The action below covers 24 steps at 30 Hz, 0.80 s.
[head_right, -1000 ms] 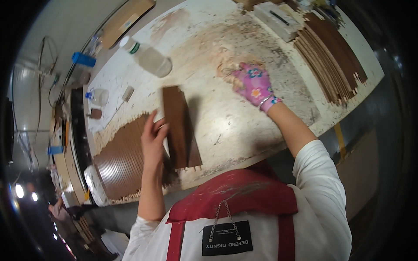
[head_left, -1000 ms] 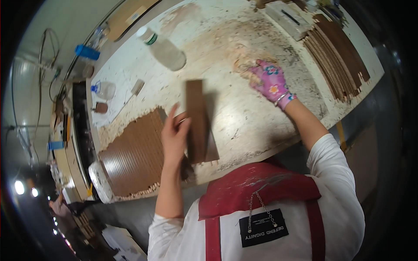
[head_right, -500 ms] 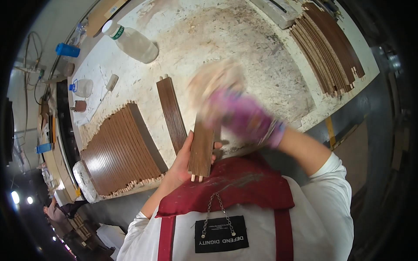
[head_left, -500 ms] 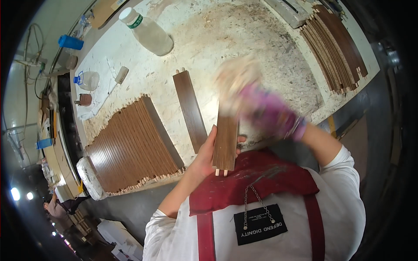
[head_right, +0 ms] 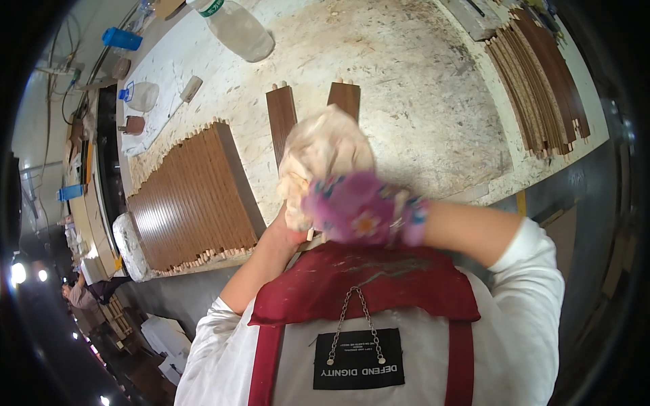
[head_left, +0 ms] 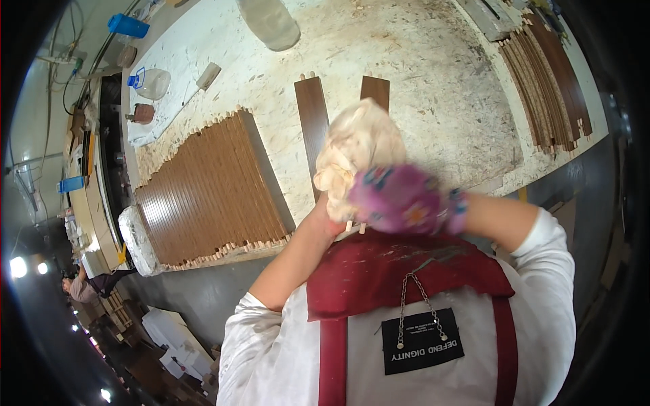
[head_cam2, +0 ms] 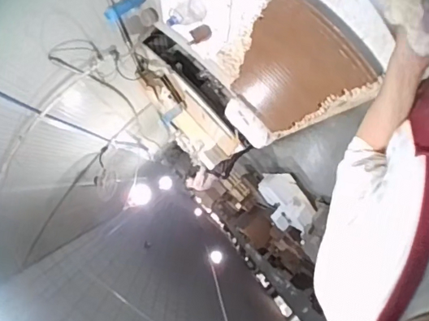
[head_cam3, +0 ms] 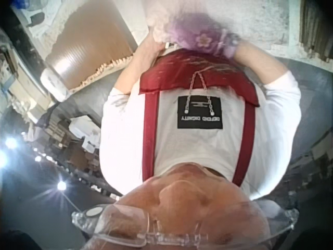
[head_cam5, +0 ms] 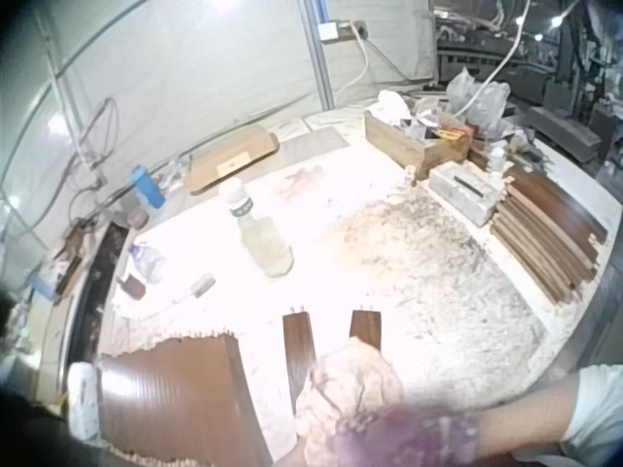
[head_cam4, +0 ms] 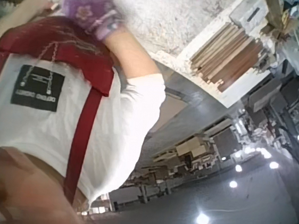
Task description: The person cleans wooden slats by wiping them with a cloth and liquid, trims the edges using a small blade, and places the slats onto the workbench.
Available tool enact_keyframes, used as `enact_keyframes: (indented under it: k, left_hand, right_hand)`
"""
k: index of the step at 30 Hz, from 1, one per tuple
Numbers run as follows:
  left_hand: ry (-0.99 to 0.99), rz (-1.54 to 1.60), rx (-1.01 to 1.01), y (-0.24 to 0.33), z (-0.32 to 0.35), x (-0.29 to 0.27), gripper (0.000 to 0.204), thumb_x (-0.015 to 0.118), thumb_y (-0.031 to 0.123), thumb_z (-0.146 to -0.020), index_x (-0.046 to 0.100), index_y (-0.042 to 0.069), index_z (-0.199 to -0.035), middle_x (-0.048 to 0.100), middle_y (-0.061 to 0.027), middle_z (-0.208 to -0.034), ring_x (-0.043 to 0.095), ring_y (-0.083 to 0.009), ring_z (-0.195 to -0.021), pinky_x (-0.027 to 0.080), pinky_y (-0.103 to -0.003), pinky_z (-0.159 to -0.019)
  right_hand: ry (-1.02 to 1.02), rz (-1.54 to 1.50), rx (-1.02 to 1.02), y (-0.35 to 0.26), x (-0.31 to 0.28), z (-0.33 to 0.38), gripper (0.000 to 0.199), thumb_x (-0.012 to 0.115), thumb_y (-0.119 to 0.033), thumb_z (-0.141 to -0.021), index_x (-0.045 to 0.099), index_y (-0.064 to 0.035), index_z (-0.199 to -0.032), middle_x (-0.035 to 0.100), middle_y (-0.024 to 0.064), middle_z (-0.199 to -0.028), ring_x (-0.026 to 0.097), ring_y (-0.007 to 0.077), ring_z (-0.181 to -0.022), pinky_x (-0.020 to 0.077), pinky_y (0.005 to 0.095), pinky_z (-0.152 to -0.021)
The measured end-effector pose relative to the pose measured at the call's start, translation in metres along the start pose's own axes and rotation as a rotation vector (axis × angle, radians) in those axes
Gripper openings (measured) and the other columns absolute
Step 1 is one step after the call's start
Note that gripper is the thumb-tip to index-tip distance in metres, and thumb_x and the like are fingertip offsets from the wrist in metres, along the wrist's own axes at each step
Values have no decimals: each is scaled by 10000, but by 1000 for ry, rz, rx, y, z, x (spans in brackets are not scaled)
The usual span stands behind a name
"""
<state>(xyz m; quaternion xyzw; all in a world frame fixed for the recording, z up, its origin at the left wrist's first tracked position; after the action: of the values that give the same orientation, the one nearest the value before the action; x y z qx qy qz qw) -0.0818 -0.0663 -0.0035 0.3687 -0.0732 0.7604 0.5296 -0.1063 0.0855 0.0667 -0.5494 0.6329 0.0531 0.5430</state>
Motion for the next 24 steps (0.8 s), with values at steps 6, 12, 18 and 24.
enact_keyframes:
  k: [6, 12, 18, 24]
  left_hand:
    - [-178, 143, -146, 5, 7, 17, 539, 350, 518, -927, 461, 47, -1164, 558, -128, -934, 551, -222, -717, 499, -362, -611]
    - [-222, -15, -51, 31, 13, 18, 616, 301, 586, -917, 550, 39, -1053, 599, -98, -841, 581, -198, -705, 508, -323, -609]
    - [-33, -192, 130, 59, 19, 27, 600, 321, 584, -914, 530, 56, -1109, 604, -103, -898, 591, -195, -734, 515, -314, -656]
    - [-172, -108, 92, 65, 24, 35, 596, 299, 555, -933, 495, 46, -1170, 606, -103, -881, 605, -212, -735, 521, -323, -672]
  right_hand:
    - [-136, -11, 1008, 111, -31, -29, 249, 432, -285, -898, 594, -104, -950, 620, 104, -850, 606, 253, -773, 509, 363, -681]
    - [-90, 494, 890, 169, -71, 21, 423, 484, -401, -871, 563, -86, -1143, 627, 151, -1021, 614, 274, -919, 493, 387, -801]
    - [155, 734, 514, 79, -81, -6, 539, 533, -445, -842, 492, -85, -1241, 538, 171, -1196, 583, 293, -996, 475, 407, -854]
    - [347, -809, 817, 67, -33, -10, 579, 601, -442, -840, 471, -51, -1248, 580, 91, -922, 594, 140, -764, 493, 202, -604]
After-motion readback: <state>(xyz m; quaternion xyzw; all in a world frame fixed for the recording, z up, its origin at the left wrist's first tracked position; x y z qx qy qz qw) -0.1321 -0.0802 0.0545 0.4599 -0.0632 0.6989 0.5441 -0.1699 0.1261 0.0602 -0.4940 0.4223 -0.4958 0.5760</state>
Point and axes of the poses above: each hand's wrist, its own z-axis away from the middle knuckle, its own x-axis out of the palm, y = z × x, the point moved 3 cm from there along -z, towards the middle knuckle
